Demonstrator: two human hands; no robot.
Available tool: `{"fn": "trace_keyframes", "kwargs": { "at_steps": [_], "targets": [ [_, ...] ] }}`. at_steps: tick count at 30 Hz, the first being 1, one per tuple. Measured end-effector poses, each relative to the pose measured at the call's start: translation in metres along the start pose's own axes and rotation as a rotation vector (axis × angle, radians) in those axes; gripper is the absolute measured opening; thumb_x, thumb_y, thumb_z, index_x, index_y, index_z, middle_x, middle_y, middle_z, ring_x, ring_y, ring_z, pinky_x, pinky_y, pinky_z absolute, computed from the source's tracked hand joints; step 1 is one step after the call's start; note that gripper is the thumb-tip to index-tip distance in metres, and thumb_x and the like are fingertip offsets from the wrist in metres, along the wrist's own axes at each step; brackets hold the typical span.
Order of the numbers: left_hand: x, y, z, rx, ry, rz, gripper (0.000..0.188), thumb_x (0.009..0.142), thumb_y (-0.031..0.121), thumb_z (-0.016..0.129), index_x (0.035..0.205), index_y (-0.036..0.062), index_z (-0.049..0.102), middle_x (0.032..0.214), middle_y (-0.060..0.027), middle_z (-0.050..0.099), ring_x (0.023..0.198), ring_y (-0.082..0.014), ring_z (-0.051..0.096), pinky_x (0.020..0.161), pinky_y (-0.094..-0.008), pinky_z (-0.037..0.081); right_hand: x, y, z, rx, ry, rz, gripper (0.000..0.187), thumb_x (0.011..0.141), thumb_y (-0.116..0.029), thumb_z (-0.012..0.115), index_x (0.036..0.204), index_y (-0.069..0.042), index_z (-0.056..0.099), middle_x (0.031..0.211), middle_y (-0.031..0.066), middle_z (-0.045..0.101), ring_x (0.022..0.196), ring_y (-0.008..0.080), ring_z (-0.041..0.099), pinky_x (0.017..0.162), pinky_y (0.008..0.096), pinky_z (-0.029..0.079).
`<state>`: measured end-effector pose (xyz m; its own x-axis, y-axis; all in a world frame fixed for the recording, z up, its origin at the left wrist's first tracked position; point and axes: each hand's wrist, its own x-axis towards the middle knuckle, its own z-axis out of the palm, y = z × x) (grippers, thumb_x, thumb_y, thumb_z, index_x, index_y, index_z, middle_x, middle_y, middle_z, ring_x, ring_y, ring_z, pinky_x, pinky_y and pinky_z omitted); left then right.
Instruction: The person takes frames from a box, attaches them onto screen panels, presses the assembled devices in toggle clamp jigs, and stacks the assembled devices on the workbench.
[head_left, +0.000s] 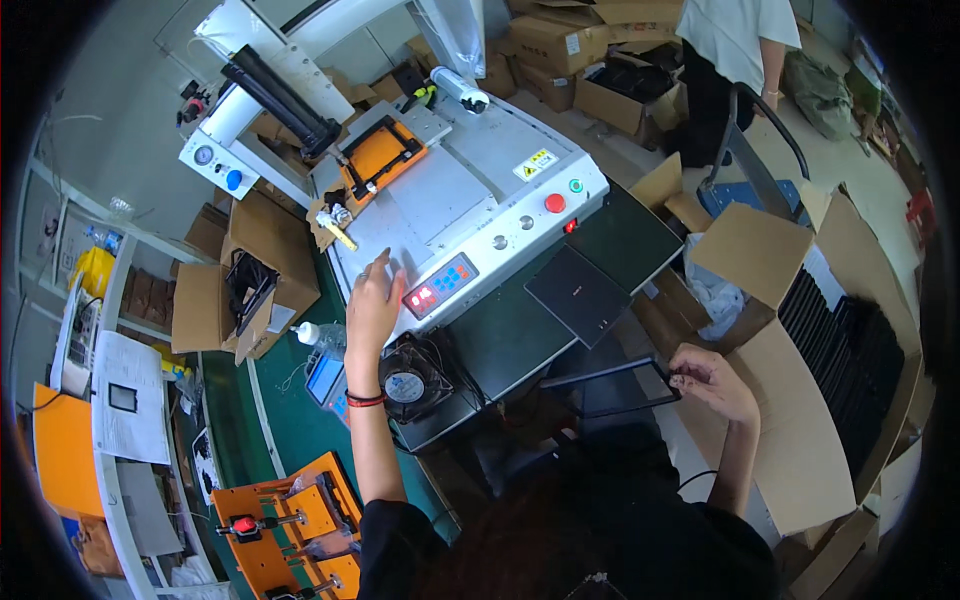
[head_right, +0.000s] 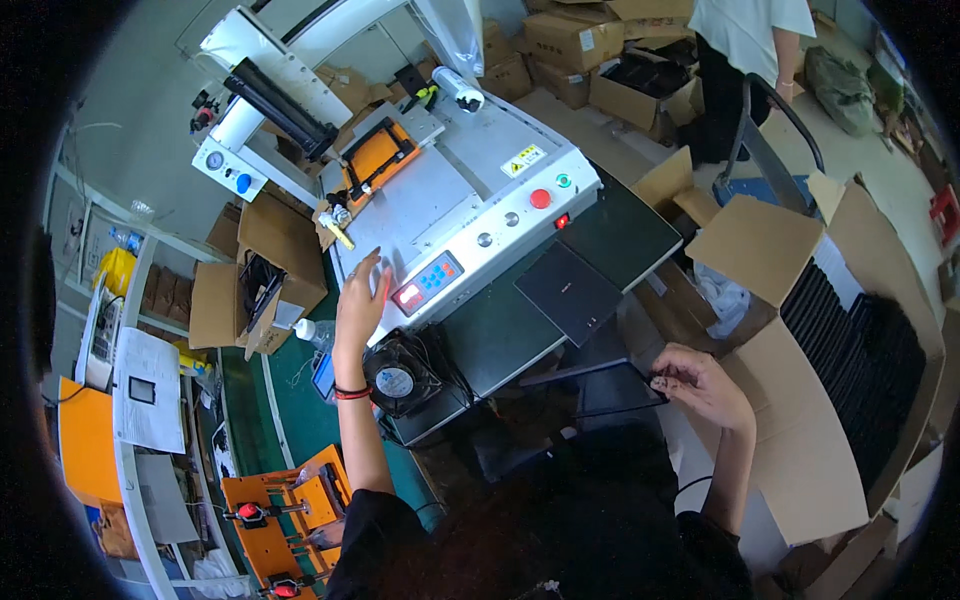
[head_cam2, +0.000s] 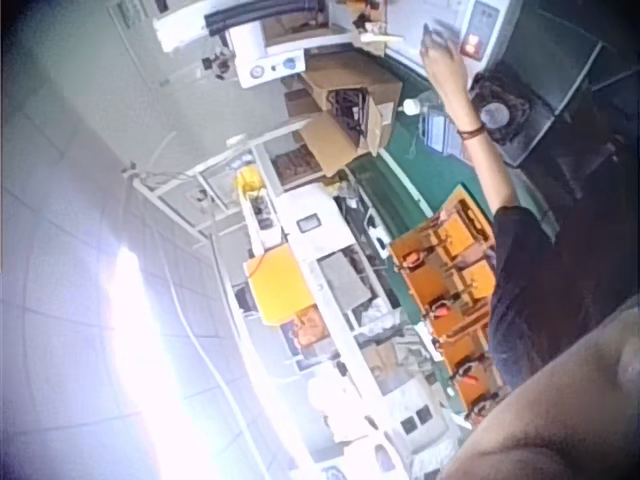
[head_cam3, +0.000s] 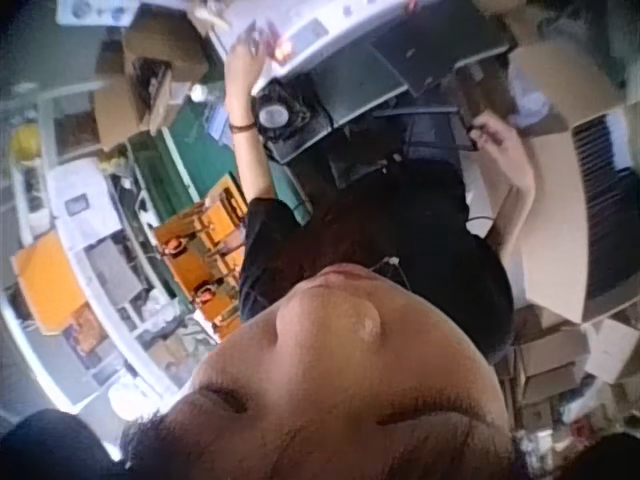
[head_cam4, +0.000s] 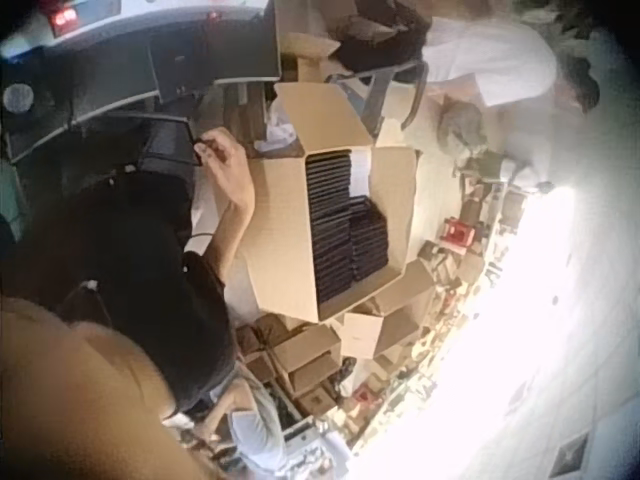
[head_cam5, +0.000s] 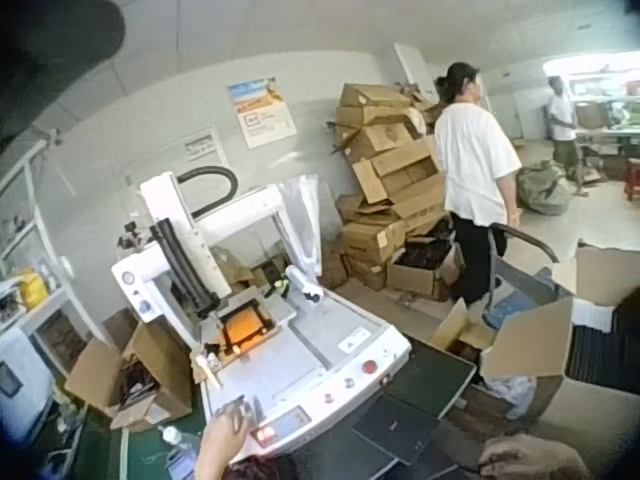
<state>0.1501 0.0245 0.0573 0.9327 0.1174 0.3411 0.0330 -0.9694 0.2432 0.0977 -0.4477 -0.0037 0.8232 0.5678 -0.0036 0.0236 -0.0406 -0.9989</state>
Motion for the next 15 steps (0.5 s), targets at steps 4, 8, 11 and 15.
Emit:
{"fn": "trace_keyframes", "kwargs": {
  "at_steps": [4,8,11,15],
  "targets": [
    [0.003,0.007,0.010,-0.028,-0.019,0.029,0.031,0.092,0.022,0.054,0.113,0.0011,0.062,0.111,-0.0216,0.062,0.102,-0.0380,0.059,0.089,-0.0415,0.047,0.003,-0.003,0.005,-0.053,0.015,0.004,0.012,0.088,-0.006,0.062,0.091,0.002,0.054,0.085,0.0027,0.048,0.069,0.0063,0.047,0.058,0.0227,0.039],
    [-0.004,0.003,0.021,-0.025,0.075,0.049,0.028,0.092,0.017,0.052,0.111,0.0003,0.064,0.116,-0.0214,0.060,0.106,-0.0359,0.059,0.092,-0.0400,0.046,0.002,0.002,0.010,-0.032,0.040,-0.011,0.012,0.088,-0.007,0.062,0.090,0.001,0.054,0.084,0.0034,0.049,0.069,0.0062,0.048,0.058,0.0229,0.039],
    [-0.006,0.005,0.024,-0.005,0.083,0.058,0.027,0.092,0.014,0.052,0.111,-0.0004,0.063,0.115,-0.0218,0.061,0.107,-0.0352,0.058,0.092,-0.0402,0.047,0.000,0.003,0.008,-0.088,0.017,0.011,0.010,0.088,-0.005,0.061,0.090,0.001,0.054,0.085,0.0035,0.049,0.070,0.0066,0.049,0.059,0.0230,0.040],
    [-0.004,0.007,0.019,-0.038,0.037,0.001,0.027,0.091,0.015,0.054,0.111,-0.0008,0.064,0.115,-0.0222,0.061,0.108,-0.0354,0.059,0.091,-0.0406,0.047,-0.001,-0.001,0.008,-0.110,0.052,0.015,0.010,0.088,-0.005,0.061,0.090,0.002,0.054,0.085,0.0036,0.050,0.072,0.0073,0.049,0.060,0.0229,0.040]
  ]
}}
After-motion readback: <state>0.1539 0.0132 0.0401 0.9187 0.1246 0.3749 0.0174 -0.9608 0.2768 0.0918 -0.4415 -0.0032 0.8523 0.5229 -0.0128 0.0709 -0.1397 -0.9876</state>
